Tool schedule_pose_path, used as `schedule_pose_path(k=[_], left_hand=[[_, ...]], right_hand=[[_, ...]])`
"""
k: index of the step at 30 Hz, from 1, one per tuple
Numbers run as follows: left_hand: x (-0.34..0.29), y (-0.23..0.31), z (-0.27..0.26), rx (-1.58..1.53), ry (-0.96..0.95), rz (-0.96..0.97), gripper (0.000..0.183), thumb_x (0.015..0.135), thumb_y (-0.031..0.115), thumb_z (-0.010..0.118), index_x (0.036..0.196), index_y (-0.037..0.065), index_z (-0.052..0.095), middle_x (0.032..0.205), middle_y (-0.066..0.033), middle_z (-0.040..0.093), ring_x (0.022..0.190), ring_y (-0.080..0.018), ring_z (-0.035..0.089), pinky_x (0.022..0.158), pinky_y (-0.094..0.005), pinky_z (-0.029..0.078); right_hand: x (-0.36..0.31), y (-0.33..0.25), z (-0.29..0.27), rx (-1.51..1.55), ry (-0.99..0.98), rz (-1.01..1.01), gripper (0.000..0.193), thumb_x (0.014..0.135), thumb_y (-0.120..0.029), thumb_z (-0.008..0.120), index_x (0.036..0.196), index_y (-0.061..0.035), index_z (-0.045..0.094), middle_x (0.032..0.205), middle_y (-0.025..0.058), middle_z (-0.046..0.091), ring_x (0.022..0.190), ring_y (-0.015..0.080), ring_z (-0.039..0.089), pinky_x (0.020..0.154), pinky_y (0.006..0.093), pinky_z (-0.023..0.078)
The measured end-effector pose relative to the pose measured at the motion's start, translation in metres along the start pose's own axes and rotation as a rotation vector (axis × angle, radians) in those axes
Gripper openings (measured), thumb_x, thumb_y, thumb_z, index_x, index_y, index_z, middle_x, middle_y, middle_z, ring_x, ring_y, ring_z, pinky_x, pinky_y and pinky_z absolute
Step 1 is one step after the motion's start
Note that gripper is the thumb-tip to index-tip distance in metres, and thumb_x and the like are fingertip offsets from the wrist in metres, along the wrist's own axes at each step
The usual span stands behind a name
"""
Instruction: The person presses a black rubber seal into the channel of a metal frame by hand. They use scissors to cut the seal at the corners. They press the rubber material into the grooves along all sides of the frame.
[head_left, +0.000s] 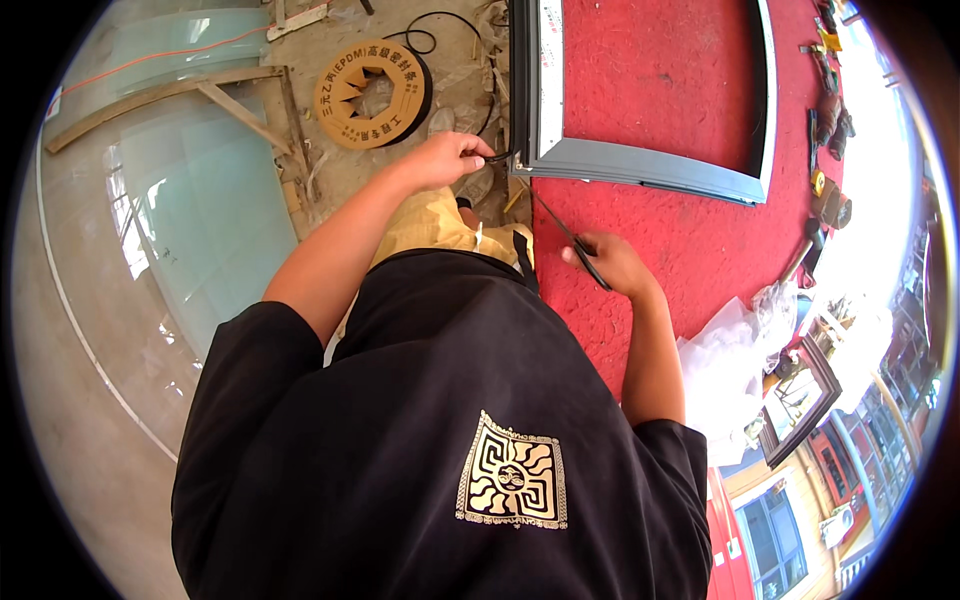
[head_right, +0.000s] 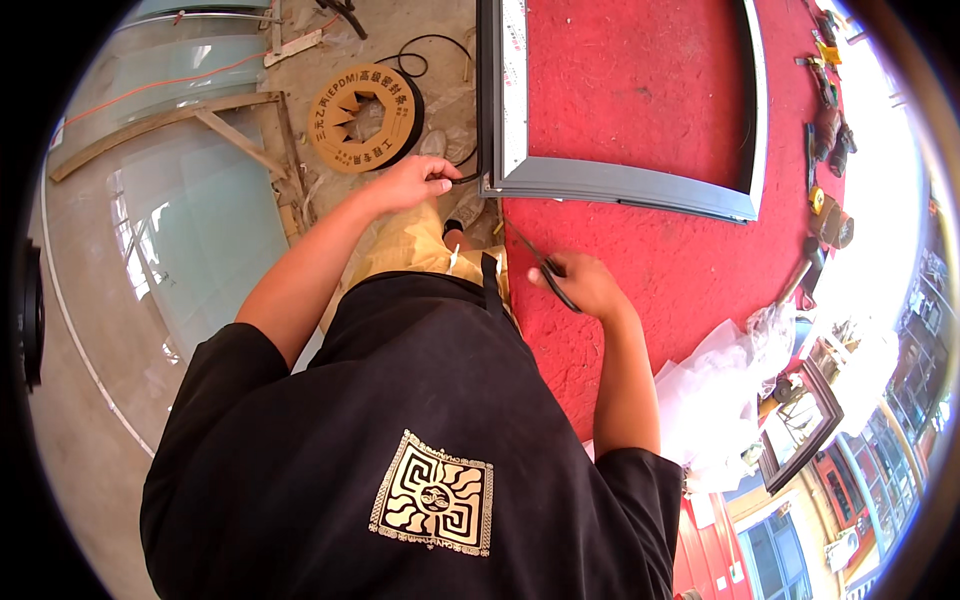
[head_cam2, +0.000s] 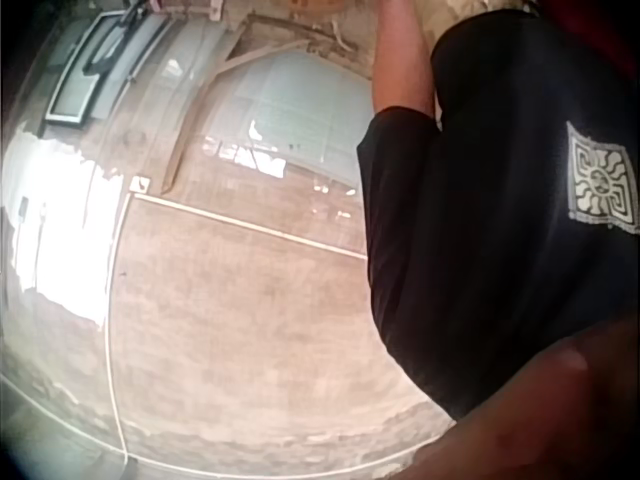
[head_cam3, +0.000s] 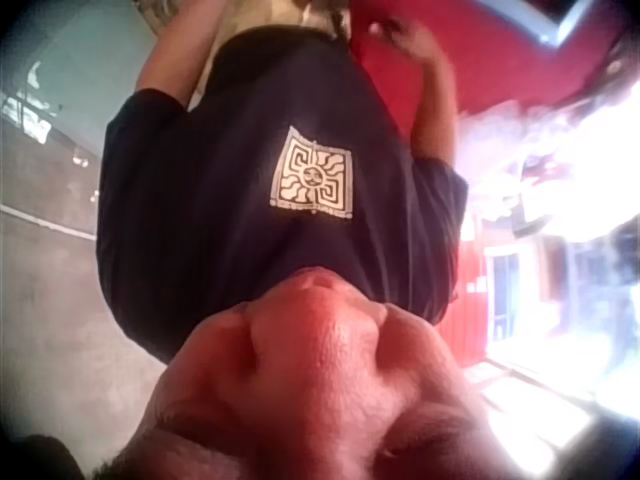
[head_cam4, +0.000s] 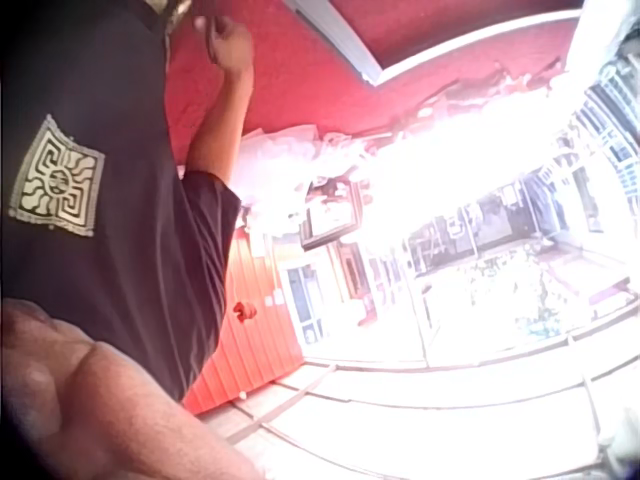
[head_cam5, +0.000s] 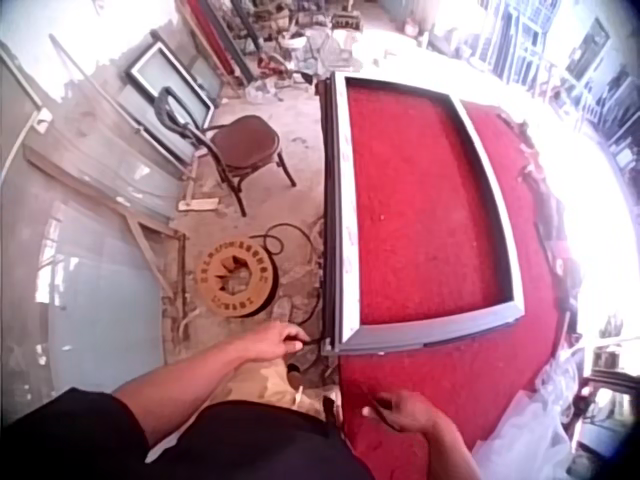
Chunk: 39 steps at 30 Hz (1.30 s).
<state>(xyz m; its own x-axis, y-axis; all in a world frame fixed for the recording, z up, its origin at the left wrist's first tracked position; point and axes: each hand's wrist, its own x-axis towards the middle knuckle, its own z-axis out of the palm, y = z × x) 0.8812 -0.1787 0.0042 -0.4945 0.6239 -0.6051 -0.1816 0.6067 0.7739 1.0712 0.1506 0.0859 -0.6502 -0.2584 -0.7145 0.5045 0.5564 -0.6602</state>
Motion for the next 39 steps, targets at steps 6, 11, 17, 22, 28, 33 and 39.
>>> schedule_pose_path(k=[6,11,17,22,28,33,39], left_hand=[[-0.012,0.007,0.021,-0.371,-0.027,-0.127,0.032,0.11,0.012,0.068,0.139,-0.003,0.068,0.105,-0.003,0.071,0.091,-0.0101,0.066,0.08,-0.0288,0.054],[-0.013,0.001,0.042,-0.537,0.029,-0.149,0.033,0.105,0.009,0.072,0.135,-0.005,0.069,0.094,-0.0028,0.073,0.08,-0.0109,0.067,0.073,-0.0285,0.052],[-0.016,0.014,0.064,-0.749,0.13,-0.258,0.025,0.104,0.007,0.075,0.127,-0.001,0.069,0.101,-0.0051,0.075,0.088,-0.0138,0.073,0.077,-0.0292,0.057],[-0.012,0.018,0.074,-0.707,0.111,-0.215,0.023,0.108,0.009,0.074,0.127,0.0,0.068,0.11,-0.0069,0.075,0.093,-0.0148,0.075,0.082,-0.0298,0.06],[-0.009,0.005,0.084,-0.583,0.215,-0.141,0.018,0.108,0.01,0.075,0.121,-0.001,0.07,0.1,-0.0059,0.076,0.083,-0.0125,0.071,0.074,-0.0274,0.056],[-0.003,-0.002,0.088,-0.587,0.217,-0.109,0.017,0.107,0.009,0.076,0.119,-0.002,0.07,0.097,-0.006,0.075,0.079,-0.0119,0.067,0.071,-0.0278,0.054],[-0.001,0.0,0.086,-0.595,0.177,-0.161,0.019,0.106,0.008,0.076,0.12,-0.001,0.069,0.1,-0.0073,0.075,0.084,-0.0137,0.07,0.072,-0.0287,0.055]], right_hand=[[-0.055,0.022,-0.001,-0.422,0.336,0.227,0.041,0.094,-0.044,0.082,0.11,-0.0066,0.077,0.104,0.0186,0.078,0.099,0.0431,0.074,0.084,0.0526,0.057],[-0.063,0.026,0.017,-0.608,0.711,0.143,0.032,0.096,-0.033,0.081,0.116,-0.0088,0.078,0.113,0.0152,0.078,0.097,0.0393,0.076,0.085,0.0503,0.061],[0.016,-0.056,0.059,0.052,0.709,0.001,0.034,0.1,-0.03,0.08,0.117,-0.0012,0.078,0.107,0.0204,0.081,0.093,0.0341,0.079,0.085,0.0437,0.061],[0.09,-0.07,0.082,0.388,0.669,0.191,0.042,0.099,-0.033,0.079,0.122,0.0022,0.08,0.106,0.0203,0.084,0.097,0.0315,0.081,0.088,0.0423,0.061],[0.112,-0.077,0.089,0.438,0.748,0.251,0.038,0.097,-0.031,0.081,0.113,0.0029,0.083,0.101,0.0198,0.085,0.095,0.0278,0.082,0.087,0.0389,0.062],[0.116,-0.086,0.089,0.566,0.778,0.168,0.027,0.096,-0.02,0.079,0.108,0.003,0.083,0.089,0.0097,0.08,0.075,0.0126,0.069,0.07,0.0317,0.056],[0.115,-0.078,0.096,0.554,0.806,0.157,0.025,0.096,-0.016,0.073,0.109,0.0028,0.082,0.09,0.0098,0.079,0.076,0.0137,0.068,0.07,0.0327,0.056]])
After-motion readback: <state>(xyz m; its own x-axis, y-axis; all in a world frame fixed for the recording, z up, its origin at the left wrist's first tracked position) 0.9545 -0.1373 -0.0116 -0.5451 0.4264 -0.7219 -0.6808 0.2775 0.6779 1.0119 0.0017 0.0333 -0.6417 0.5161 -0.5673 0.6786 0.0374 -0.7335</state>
